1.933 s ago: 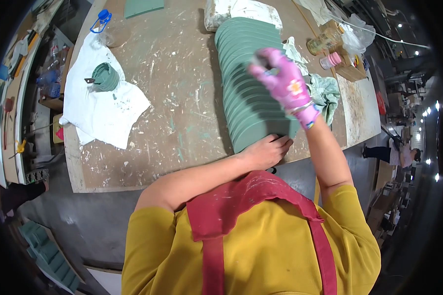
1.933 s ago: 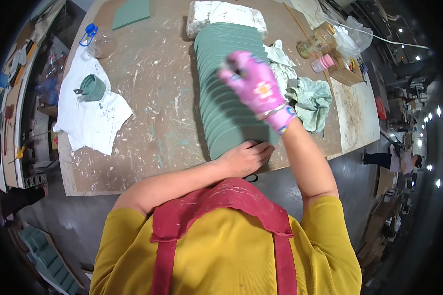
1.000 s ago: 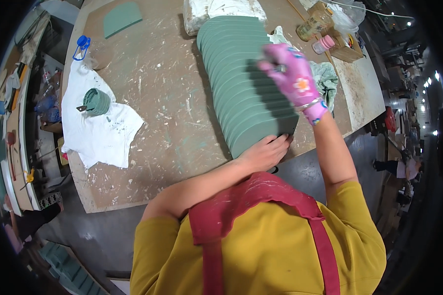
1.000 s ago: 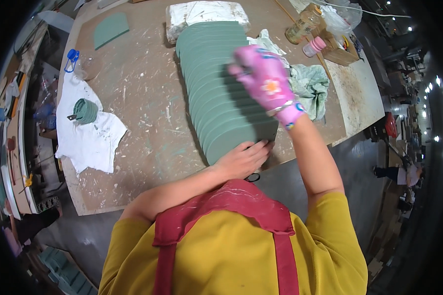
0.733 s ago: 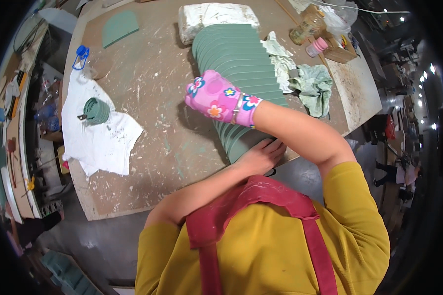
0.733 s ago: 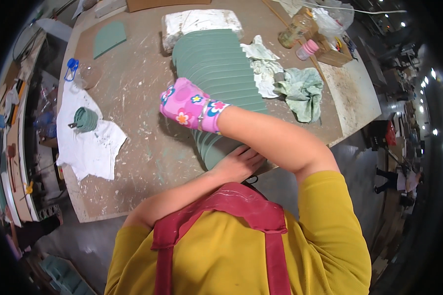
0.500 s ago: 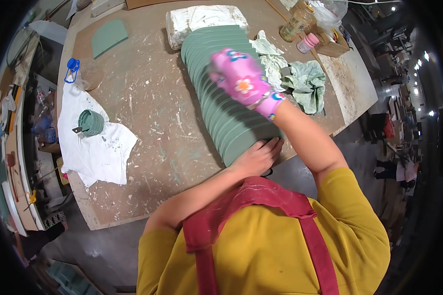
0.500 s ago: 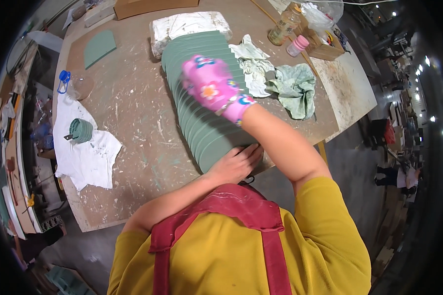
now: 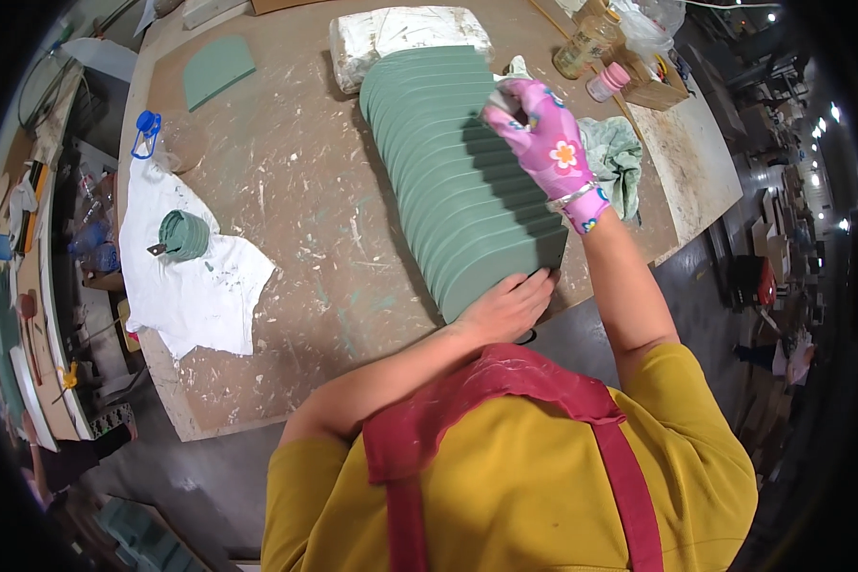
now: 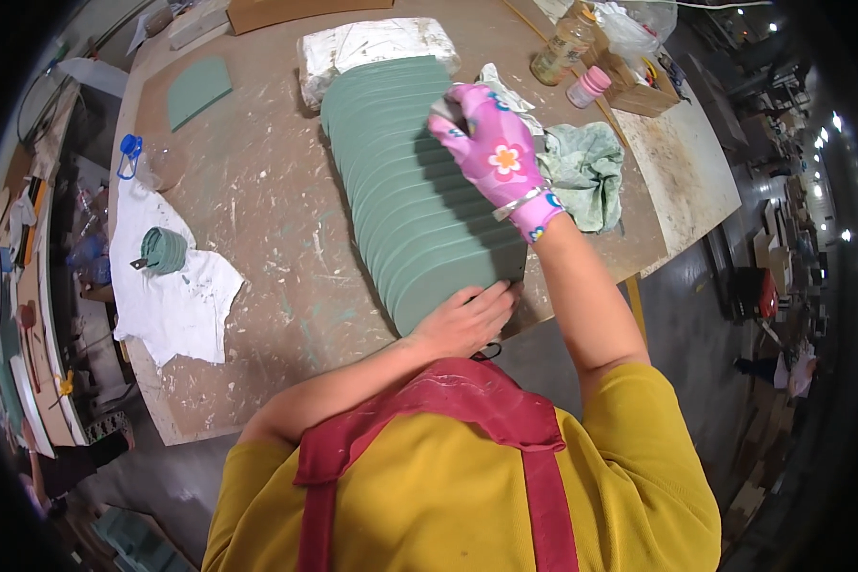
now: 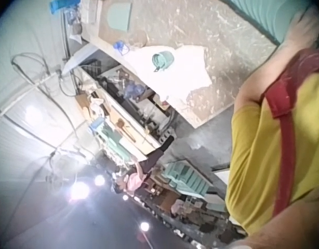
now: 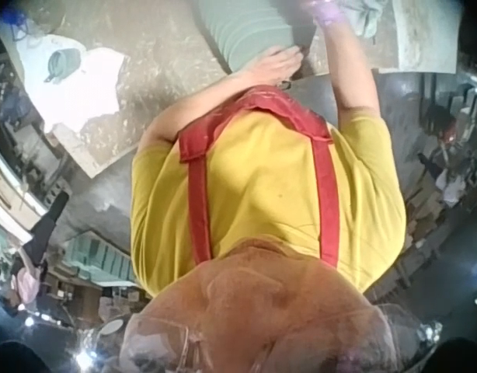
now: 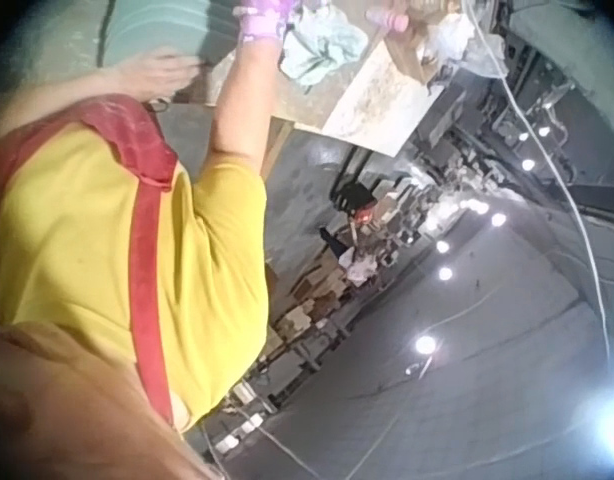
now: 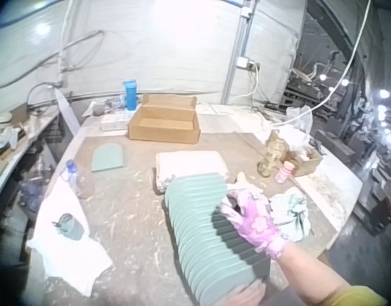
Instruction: The person applies green paint to the edges of curved wooden components using a brush and then wipes the surfaces with a cloth.
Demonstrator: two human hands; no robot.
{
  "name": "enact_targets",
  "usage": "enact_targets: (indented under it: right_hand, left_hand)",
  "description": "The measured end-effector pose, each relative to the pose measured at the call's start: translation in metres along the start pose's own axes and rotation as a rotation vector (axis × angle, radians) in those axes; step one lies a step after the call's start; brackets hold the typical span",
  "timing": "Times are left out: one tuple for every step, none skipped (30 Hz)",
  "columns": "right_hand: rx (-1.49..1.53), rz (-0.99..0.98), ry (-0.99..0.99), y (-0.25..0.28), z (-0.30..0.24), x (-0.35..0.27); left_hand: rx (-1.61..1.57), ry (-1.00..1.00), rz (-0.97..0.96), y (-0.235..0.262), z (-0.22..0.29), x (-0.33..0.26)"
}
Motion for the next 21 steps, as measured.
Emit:
enact_targets:
  right_hand:
    - [0.003, -0.002, 0.004, -0.004, -0.001, -0.001]
    - [-0.095, -0.081, -0.087, -0.014, 0.01, -0.003]
    - [-0.188, -0.162, -0.171, -0.023, 0.022, -0.005]
    - [-0.259, -0.132, -0.121, -0.011, 0.029, -0.003]
    - [-0.306, -0.073, -0.099, -0.004, 0.038, -0.001]
    - [-0.282, -0.125, -0.102, -0.006, 0.03, 0.0]
    - [-0.263, -0.173, -0.105, -0.006, 0.02, 0.003]
    - [-0.158, -0.225, 0.057, -0.015, -0.011, 0.008]
    - [-0.048, -0.275, 0.217, -0.029, -0.044, 0.008]
    - [-0.08, -0.191, 0.438, -0.038, -0.073, -0.003]
    - [-0.113, -0.103, 0.658, -0.052, -0.1, -0.019]
    - [0.196, -0.374, 0.481, -0.088, -0.109, -0.014]
    - [0.501, -0.636, 0.288, -0.119, -0.117, -0.017]
    - [0.5, -0.63, 0.283, -0.12, -0.12, -0.011]
    - [0.118, -0.596, 0.489, -0.121, -0.13, -0.006]
    - [-0.27, -0.546, 0.679, -0.124, -0.136, -0.005]
    - [-0.27, -0.544, 0.676, -0.119, -0.134, 0.001]
    - [-0.239, -0.519, 0.582, -0.114, -0.126, 0.012]
    - [-0.216, -0.496, 0.482, -0.104, -0.115, 0.021]
    - [-0.137, -0.475, 0.354, -0.092, -0.104, 0.027]
    - [-0.14, -0.474, 0.355, -0.087, -0.093, 0.027]
  left_hand:
    - [-0.01, -0.004, -0.008, 0.0, 0.0, 0.001]
    - [-0.02, -0.008, -0.014, 0.0, 0.001, 0.001]
    - [-0.012, 0.005, -0.011, 0.002, -0.002, 0.001]
    - [0.008, -0.009, 0.013, 0.005, 0.001, 0.004]
    - [0.029, -0.024, 0.037, 0.008, 0.004, 0.006]
    - [0.032, -0.013, 0.035, 0.008, 0.004, 0.005]
    - [0.011, -0.013, 0.022, 0.007, 0.004, 0.005]
    - [-0.011, -0.015, 0.009, 0.005, 0.004, 0.005]
    - [-0.007, -0.009, 0.004, 0.002, 0.004, 0.004]
    - [0.033, -0.006, 0.025, 0.001, 0.004, 0.005]
    - [0.075, -0.004, 0.045, 0.001, 0.003, 0.006]
    - [0.077, -0.006, 0.039, 0.001, 0.002, 0.005]
    - [0.056, -0.009, -0.004, 0.001, 0.001, 0.005]
    - [0.033, -0.014, -0.046, 0.0, 0.002, 0.005]
    - [0.034, -0.017, -0.049, -0.001, 0.003, 0.006]
    - [0.046, -0.012, -0.025, -0.001, 0.003, 0.008]
    - [0.056, -0.007, -0.001, 0.0, 0.004, 0.009]
    - [0.063, 0.005, -0.002, -0.002, 0.0, 0.006]
    - [0.05, -0.004, 0.015, 0.0, 0.001, 0.006]
    - [0.037, -0.013, 0.033, 0.001, 0.002, 0.005]
    - [0.037, -0.014, 0.036, 0.001, 0.003, 0.006]
Point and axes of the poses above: each hand's wrist, its own x-axis towards the middle knuckle, its own y-axis out of the back of the hand, z = x × y, the point moved 10 cm from there along x, towards the middle knuckle, and after that the axes turned 12 degrees about -x, right-handed, at the moved point
